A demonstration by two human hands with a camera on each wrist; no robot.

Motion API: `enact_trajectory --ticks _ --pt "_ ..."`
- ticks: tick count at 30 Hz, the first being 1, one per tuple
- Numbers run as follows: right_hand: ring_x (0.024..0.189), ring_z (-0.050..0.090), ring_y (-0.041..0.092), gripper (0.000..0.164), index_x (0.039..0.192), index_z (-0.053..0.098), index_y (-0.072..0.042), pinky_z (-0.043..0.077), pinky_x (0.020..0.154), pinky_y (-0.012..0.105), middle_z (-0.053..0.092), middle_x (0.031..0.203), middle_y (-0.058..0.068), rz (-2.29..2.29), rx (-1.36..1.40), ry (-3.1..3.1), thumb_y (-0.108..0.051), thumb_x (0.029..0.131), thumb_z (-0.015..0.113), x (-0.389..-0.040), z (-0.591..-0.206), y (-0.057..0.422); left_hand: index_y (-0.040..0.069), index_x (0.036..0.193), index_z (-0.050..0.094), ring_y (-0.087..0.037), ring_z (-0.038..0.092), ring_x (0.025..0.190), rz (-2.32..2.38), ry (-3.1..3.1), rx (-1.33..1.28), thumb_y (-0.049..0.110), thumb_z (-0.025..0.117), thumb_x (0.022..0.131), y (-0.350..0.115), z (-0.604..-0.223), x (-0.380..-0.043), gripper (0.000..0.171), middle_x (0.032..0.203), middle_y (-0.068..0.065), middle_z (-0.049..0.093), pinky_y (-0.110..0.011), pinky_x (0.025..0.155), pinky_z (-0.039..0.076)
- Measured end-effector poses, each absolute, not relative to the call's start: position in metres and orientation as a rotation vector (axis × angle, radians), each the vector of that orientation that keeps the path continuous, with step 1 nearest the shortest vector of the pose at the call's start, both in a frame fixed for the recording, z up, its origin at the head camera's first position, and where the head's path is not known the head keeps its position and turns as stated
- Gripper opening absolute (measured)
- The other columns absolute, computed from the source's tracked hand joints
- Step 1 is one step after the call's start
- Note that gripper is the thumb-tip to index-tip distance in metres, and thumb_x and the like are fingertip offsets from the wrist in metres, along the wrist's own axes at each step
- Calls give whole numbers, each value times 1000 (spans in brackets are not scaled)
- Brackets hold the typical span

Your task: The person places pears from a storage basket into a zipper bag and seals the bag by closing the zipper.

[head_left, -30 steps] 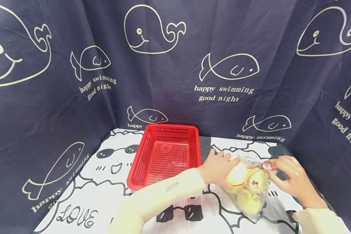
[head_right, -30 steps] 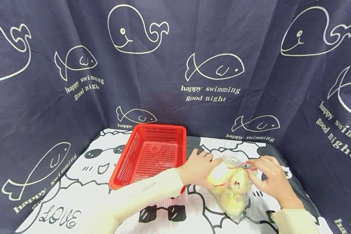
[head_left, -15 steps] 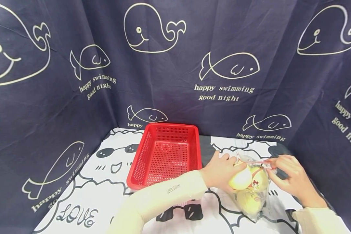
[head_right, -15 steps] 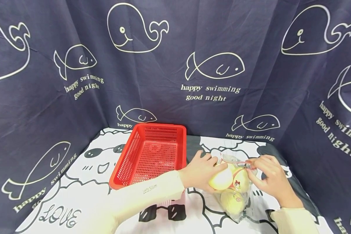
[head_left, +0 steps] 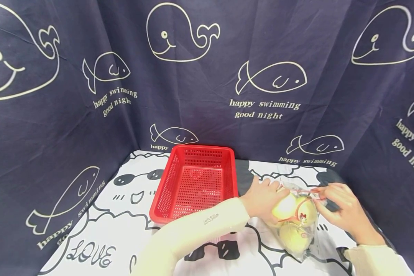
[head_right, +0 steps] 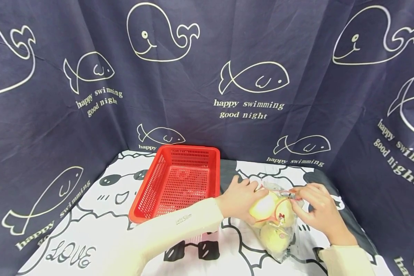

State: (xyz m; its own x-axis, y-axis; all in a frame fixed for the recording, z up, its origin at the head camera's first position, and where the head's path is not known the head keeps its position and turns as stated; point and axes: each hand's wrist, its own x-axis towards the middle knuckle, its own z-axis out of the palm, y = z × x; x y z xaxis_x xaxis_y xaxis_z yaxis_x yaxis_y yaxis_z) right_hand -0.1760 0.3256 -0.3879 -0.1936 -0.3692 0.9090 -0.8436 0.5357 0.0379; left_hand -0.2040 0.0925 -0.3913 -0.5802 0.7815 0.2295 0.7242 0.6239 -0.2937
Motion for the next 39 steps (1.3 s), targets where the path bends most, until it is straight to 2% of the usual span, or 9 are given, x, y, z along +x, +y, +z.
enact_trajectory --ticks 4,8,17,21,28,39 --pt "78 52 17 47 65 57 -5 36 99 20 64 71 8 593 1005 -1793 -38 98 57 -176 -391 328 35 132 56 -14 50 107 240 -2537 -1188 79 64 68 97 -394 -206 78 123 8 52 -49 91 41" --pt "79 52 17 47 65 57 -5 35 99 20 62 69 6 584 999 -1804 -38 98 57 -177 -394 330 37 132 56 -13 47 110 278 -2563 -1193 80 62 70 102 -396 -209 75 126 8 50 -46 90 40" --pt "78 53 18 47 65 57 -6 36 101 20 63 70 7 574 991 -1812 -39 98 57 -179 -399 334 42 135 54 -12 43 115 326 -2607 -1147 75 74 60 113 -397 -217 84 129 7 46 -42 88 37" --pt "78 53 18 47 65 57 -6 36 100 21 63 70 7 575 997 -1808 -39 98 57 -180 -400 335 44 134 55 -13 39 119 331 -2599 -1121 78 73 59 118 -400 -220 84 129 6 44 -41 86 38" --pt "80 53 16 47 65 58 -5 36 99 20 64 71 6 593 998 -1812 -39 98 58 -181 -401 337 44 128 59 -12 37 114 334 -2567 -1082 80 75 55 125 -404 -226 83 124 7 42 -37 82 36" --pt "76 52 18 47 63 56 -6 36 98 20 63 70 6 594 1018 -1792 -37 98 58 -182 -397 333 41 129 58 -13 35 121 335 -2594 -1065 83 71 58 125 -407 -230 84 139 9 39 -39 86 35"
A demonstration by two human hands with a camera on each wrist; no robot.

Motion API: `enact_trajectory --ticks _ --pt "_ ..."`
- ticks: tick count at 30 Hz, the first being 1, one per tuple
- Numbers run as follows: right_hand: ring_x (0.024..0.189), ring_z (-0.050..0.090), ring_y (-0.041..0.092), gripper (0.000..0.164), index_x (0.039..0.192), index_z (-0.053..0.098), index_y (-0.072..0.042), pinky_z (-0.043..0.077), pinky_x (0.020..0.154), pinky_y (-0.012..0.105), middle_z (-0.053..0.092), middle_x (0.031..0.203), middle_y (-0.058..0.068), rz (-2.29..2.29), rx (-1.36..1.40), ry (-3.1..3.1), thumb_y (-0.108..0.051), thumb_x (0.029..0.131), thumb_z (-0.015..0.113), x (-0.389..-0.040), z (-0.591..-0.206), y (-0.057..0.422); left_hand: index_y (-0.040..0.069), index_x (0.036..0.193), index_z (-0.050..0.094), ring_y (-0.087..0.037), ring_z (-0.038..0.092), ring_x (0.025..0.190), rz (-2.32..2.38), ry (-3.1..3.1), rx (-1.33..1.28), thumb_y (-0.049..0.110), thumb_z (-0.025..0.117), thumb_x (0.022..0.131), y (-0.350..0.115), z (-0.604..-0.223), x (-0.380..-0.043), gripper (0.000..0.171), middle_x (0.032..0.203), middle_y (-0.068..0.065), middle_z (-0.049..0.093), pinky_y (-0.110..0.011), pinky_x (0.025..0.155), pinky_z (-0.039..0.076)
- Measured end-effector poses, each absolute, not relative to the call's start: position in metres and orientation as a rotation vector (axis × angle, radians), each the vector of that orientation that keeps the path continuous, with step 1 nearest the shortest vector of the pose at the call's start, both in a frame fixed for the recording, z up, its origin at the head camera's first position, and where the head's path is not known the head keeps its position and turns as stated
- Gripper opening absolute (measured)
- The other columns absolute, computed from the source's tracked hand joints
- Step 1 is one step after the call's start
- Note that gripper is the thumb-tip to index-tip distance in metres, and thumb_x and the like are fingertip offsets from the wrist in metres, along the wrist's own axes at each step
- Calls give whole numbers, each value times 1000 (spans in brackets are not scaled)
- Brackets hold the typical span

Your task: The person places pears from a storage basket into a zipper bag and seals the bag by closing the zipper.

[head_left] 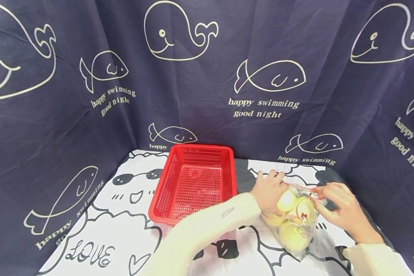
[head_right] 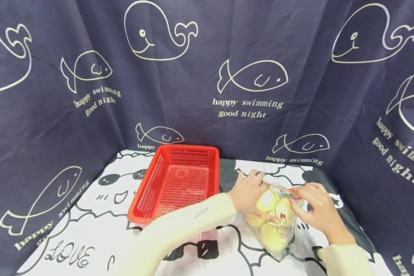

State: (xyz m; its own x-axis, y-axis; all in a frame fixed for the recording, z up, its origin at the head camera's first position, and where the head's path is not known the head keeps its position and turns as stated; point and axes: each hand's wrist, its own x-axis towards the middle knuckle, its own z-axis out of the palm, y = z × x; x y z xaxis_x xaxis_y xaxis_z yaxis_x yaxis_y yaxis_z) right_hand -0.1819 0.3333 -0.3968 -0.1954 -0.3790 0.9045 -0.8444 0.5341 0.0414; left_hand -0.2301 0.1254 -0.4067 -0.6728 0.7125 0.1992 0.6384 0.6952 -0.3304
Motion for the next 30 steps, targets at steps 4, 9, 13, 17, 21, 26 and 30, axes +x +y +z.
enact_trajectory --ticks 4,9,13,17,21,26,30 --pt "74 51 18 46 63 56 -6 36 98 20 63 69 6 594 1020 -1790 -37 98 58 -182 -395 333 42 132 56 -12 35 123 333 -2617 -1061 83 70 60 124 -407 -232 84 139 10 39 -40 89 34" --pt "75 51 17 46 63 55 -7 35 98 19 62 69 5 588 1004 -1806 -38 98 57 -180 -396 334 41 134 55 -13 37 123 345 -2618 -1074 82 70 60 123 -407 -232 86 139 9 41 -40 89 35" --pt "77 52 17 46 64 56 -7 36 98 19 64 70 8 593 1003 -1809 -38 98 57 -180 -397 336 42 135 54 -13 38 122 344 -2610 -1094 81 71 60 121 -405 -231 86 139 9 42 -40 90 35" --pt "78 53 16 47 64 57 -6 36 98 20 65 71 10 601 1005 -1800 -38 98 58 -180 -396 336 42 136 53 -13 38 121 336 -2602 -1119 79 72 62 120 -402 -229 85 137 9 42 -40 90 35" --pt "79 52 16 47 65 58 -5 36 98 20 65 71 11 601 1004 -1797 -38 98 58 -180 -396 337 42 135 54 -13 37 122 323 -2620 -1142 77 72 63 118 -397 -228 82 138 9 42 -40 92 34" --pt "80 52 16 47 66 60 -4 35 98 19 64 71 13 596 1002 -1802 -38 98 57 -180 -398 338 45 136 54 -12 36 123 334 -2635 -1171 76 72 64 116 -393 -227 80 140 9 41 -41 96 33" --pt "80 52 16 47 67 60 -3 35 99 20 64 71 13 594 1003 -1801 -38 98 57 -181 -400 339 47 138 51 -13 35 126 370 -2628 -1197 76 70 67 113 -389 -228 79 143 8 40 -43 97 33"
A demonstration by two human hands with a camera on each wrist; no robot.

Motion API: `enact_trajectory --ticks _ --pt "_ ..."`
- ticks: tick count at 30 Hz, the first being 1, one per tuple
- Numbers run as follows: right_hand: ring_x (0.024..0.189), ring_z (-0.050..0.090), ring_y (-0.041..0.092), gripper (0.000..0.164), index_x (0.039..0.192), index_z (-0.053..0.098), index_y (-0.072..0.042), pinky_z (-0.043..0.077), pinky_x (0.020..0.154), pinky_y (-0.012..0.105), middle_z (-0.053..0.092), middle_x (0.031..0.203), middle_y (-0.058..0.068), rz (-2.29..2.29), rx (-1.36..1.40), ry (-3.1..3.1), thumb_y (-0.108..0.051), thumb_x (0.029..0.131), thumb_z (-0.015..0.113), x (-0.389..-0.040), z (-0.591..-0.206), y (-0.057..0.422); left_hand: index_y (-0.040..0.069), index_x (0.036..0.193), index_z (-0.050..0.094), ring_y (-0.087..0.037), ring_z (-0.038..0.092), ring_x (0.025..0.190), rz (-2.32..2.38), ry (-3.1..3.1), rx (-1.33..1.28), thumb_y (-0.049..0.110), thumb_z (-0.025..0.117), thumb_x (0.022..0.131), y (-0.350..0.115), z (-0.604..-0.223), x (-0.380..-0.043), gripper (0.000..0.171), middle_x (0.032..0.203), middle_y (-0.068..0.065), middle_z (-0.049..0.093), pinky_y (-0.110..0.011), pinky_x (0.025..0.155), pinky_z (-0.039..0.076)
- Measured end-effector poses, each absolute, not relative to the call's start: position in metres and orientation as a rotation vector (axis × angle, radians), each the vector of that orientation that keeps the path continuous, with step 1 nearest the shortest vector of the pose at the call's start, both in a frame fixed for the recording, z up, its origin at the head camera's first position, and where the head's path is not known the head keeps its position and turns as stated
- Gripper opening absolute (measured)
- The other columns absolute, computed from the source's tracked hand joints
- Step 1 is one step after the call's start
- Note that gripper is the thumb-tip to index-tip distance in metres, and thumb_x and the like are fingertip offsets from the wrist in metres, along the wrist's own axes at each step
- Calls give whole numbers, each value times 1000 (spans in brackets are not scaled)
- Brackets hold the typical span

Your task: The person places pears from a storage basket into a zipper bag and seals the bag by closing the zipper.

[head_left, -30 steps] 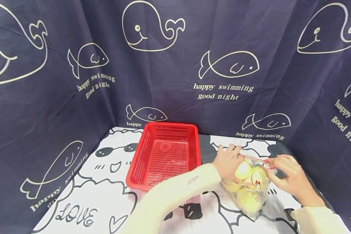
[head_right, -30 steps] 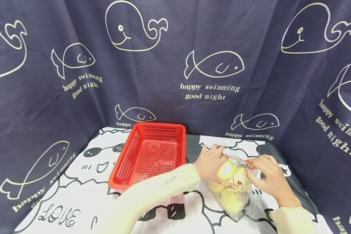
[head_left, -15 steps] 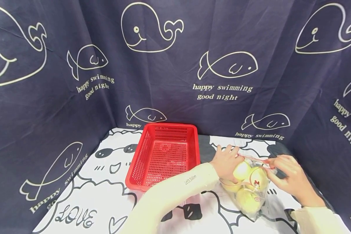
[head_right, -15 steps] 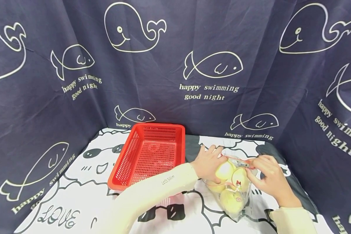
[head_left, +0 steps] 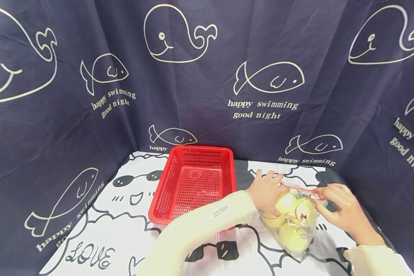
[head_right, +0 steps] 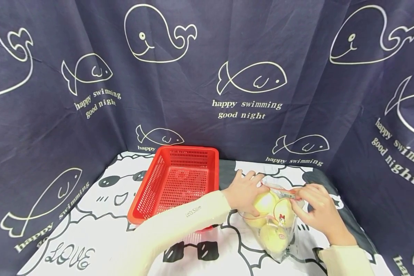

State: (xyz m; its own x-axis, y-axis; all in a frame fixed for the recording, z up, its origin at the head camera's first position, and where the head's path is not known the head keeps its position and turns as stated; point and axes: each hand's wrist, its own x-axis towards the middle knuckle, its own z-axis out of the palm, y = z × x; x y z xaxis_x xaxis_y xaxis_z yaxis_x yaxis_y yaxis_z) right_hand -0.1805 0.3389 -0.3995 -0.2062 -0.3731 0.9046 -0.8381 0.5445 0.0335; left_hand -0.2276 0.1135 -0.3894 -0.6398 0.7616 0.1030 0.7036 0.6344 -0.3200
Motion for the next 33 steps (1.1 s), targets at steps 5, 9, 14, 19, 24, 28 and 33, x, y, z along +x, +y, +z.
enact_trajectory --ticks 5,9,14,19,24,28,33 --pt "77 52 17 47 65 59 -4 36 99 20 63 70 11 589 1001 -1797 -38 98 57 -181 -400 338 49 140 49 -13 35 127 404 -2607 -1237 76 66 70 107 -384 -226 76 143 9 40 -41 95 33" --pt "77 52 17 48 64 58 -5 36 99 20 63 69 11 588 998 -1800 -38 98 57 -180 -398 337 48 140 50 -14 35 128 427 -2575 -1255 76 64 71 100 -381 -223 75 143 9 41 -42 96 33" --pt "78 52 16 48 65 58 -4 35 99 20 63 70 12 590 998 -1804 -38 98 57 -180 -397 337 44 140 51 -16 36 128 406 -2549 -1270 78 62 73 90 -380 -223 76 142 7 42 -46 99 33" --pt "80 52 15 48 66 60 -3 35 99 20 64 70 13 595 999 -1801 -38 98 58 -181 -398 338 41 138 54 -15 38 126 343 -2572 -1292 75 61 76 81 -377 -219 71 137 7 48 -46 100 32" --pt "80 52 15 48 67 62 -1 36 99 20 64 70 13 599 998 -1798 -38 98 58 -181 -400 339 38 128 60 -14 40 121 323 -2532 -1329 73 57 79 73 -378 -215 60 128 8 53 -43 97 33" --pt "80 52 15 49 71 65 2 36 99 20 63 70 13 595 996 -1801 -39 98 58 -182 -401 340 36 120 62 -13 42 117 358 -2491 -1388 72 61 78 67 -381 -213 56 119 9 55 -36 88 37" --pt "80 52 16 50 74 67 4 36 99 20 63 70 13 592 992 -1807 -39 98 58 -181 -401 340 38 117 65 -12 42 115 434 -2478 -1455 66 74 72 62 -385 -213 54 114 10 54 -30 81 37"
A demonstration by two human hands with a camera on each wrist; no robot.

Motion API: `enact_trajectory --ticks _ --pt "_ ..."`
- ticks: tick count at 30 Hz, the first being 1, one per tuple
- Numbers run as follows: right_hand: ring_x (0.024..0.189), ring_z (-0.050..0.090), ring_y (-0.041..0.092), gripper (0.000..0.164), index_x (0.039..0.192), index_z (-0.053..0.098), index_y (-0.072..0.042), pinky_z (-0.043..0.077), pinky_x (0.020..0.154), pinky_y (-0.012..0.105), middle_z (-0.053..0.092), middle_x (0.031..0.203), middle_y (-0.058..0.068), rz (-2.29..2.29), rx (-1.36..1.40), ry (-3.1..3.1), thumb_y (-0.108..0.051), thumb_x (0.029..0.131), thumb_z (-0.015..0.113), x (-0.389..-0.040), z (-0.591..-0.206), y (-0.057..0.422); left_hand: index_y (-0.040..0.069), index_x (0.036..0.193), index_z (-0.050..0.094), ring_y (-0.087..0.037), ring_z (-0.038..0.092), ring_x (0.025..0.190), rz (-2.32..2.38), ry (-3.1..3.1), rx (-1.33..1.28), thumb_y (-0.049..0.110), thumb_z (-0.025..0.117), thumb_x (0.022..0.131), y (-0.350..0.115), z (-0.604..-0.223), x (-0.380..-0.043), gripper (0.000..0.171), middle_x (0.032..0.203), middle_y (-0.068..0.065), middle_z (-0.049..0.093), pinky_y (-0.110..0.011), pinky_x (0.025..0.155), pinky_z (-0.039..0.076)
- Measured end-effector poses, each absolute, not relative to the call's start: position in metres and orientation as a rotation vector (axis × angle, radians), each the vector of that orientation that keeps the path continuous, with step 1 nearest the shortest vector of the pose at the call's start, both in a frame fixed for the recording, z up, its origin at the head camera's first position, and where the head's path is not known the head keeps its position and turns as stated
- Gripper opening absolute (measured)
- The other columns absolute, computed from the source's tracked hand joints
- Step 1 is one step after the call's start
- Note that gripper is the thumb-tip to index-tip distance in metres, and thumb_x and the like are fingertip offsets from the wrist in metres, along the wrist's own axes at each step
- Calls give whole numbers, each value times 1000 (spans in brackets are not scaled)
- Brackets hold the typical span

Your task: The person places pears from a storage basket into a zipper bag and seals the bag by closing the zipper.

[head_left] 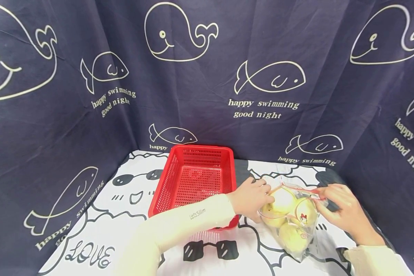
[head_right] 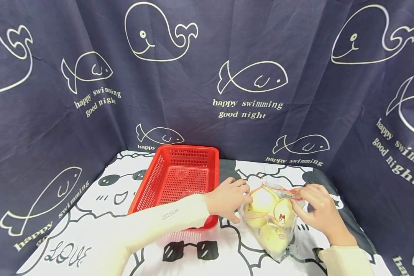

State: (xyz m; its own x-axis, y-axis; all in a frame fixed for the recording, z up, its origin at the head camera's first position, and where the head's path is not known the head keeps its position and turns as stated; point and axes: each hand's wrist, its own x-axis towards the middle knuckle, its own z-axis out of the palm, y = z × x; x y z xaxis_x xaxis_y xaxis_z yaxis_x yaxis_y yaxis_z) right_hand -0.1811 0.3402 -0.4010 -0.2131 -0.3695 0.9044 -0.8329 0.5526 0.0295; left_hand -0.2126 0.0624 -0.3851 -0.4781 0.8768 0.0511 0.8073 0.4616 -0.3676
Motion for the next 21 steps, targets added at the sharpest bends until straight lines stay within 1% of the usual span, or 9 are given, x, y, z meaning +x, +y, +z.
enact_trajectory --ticks 2,5,8,11,13,16,21 --pt "81 52 15 50 74 67 4 36 99 20 63 70 13 593 991 -1810 -39 98 58 -181 -401 340 40 117 67 -12 43 116 450 -2469 -1468 61 79 70 61 -387 -213 53 115 10 54 -30 81 38" --pt "82 52 15 50 74 67 4 35 99 20 63 70 13 591 990 -1815 -39 98 58 -181 -401 341 42 115 70 -12 42 118 435 -2453 -1492 53 83 72 58 -388 -214 46 119 9 54 -30 82 38" --pt "82 52 15 50 74 66 3 35 99 20 63 71 13 590 990 -1814 -40 98 58 -181 -401 341 43 111 73 -12 43 118 418 -2414 -1520 43 81 77 57 -389 -214 35 121 9 55 -28 82 38" --pt "81 52 16 50 73 66 3 36 99 20 63 71 13 588 989 -1812 -39 98 58 -182 -401 341 44 104 75 -11 45 117 435 -2355 -1545 36 77 82 56 -390 -216 23 119 10 57 -27 81 39" --pt "80 51 16 50 72 66 3 36 99 20 64 70 13 587 989 -1812 -39 97 58 -182 -401 341 43 98 76 -11 46 116 461 -2326 -1558 33 74 84 56 -391 -216 17 116 11 58 -26 81 39" --pt "79 51 16 50 72 66 3 36 99 19 64 70 13 587 987 -1813 -40 97 58 -182 -402 342 43 95 75 -9 47 113 486 -2311 -1573 32 71 87 57 -393 -218 14 112 13 60 -26 80 38" --pt "80 52 16 50 73 66 3 36 99 19 63 71 12 590 990 -1818 -40 97 58 -181 -401 340 43 93 75 -7 50 107 491 -2299 -1582 31 69 89 56 -395 -220 14 109 16 63 -25 77 38"
